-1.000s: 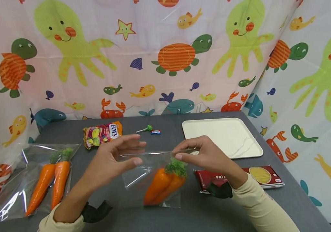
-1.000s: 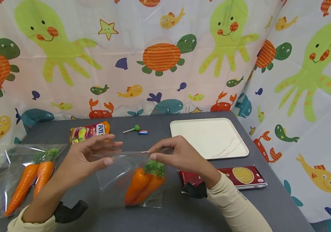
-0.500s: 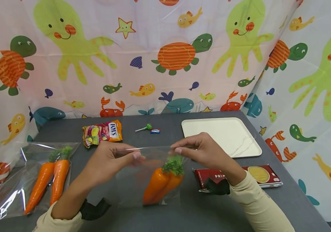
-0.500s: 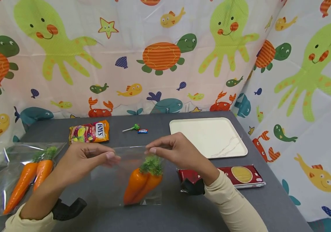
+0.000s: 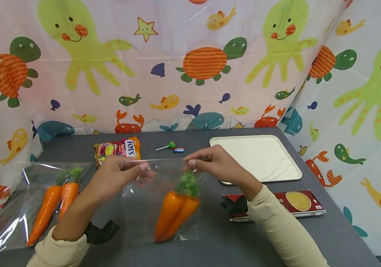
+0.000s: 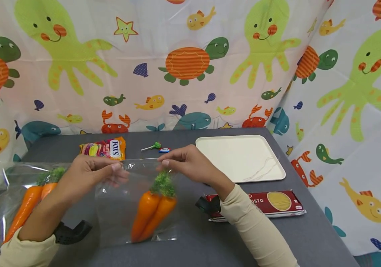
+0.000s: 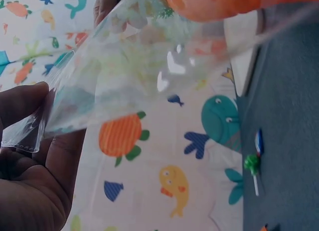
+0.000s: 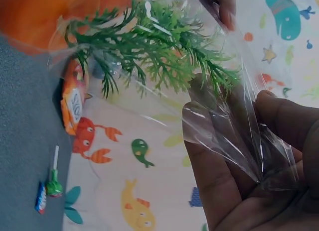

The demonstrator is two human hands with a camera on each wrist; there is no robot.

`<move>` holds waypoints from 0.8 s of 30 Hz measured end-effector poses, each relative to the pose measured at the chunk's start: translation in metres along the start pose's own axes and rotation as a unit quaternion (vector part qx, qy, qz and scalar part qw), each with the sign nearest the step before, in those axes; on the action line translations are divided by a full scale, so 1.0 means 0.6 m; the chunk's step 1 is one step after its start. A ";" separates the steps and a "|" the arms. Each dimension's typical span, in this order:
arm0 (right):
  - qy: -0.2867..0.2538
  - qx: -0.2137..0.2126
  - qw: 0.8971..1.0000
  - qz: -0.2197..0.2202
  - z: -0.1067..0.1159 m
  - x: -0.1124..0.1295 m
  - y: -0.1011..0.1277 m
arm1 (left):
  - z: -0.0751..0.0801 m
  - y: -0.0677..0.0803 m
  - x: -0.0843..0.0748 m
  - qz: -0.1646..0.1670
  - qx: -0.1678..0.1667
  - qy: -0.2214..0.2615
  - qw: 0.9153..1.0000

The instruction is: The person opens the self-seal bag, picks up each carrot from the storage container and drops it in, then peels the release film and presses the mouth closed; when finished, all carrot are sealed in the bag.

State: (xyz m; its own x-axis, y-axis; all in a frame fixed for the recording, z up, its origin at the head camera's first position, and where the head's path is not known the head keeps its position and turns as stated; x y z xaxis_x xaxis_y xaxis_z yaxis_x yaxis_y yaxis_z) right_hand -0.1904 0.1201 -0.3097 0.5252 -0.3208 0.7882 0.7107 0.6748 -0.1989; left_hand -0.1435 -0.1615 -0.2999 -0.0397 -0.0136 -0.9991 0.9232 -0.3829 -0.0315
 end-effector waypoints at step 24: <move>-0.051 0.077 0.990 -0.103 -0.077 -0.128 -0.130 | 0.135 -0.055 0.118 0.114 -0.077 0.029 0.990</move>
State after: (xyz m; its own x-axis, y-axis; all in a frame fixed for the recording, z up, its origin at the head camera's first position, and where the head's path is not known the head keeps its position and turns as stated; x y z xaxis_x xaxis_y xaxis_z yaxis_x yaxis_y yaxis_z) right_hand -0.2646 0.0615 -0.3817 0.3202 -0.3993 0.8591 0.7145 0.6972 0.0577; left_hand -0.2075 -0.2247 -0.3672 0.1934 -0.0286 -0.9807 0.9536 -0.2298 0.1947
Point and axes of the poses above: each hand's wrist, its own y-axis away from the middle knuckle, its own z-axis out of the back of the hand, x = y × z, the point moved 2 cm from there along -y, towards the middle knuckle, and after that the axes turned 14 degrees about y, right-handed, at the moved point
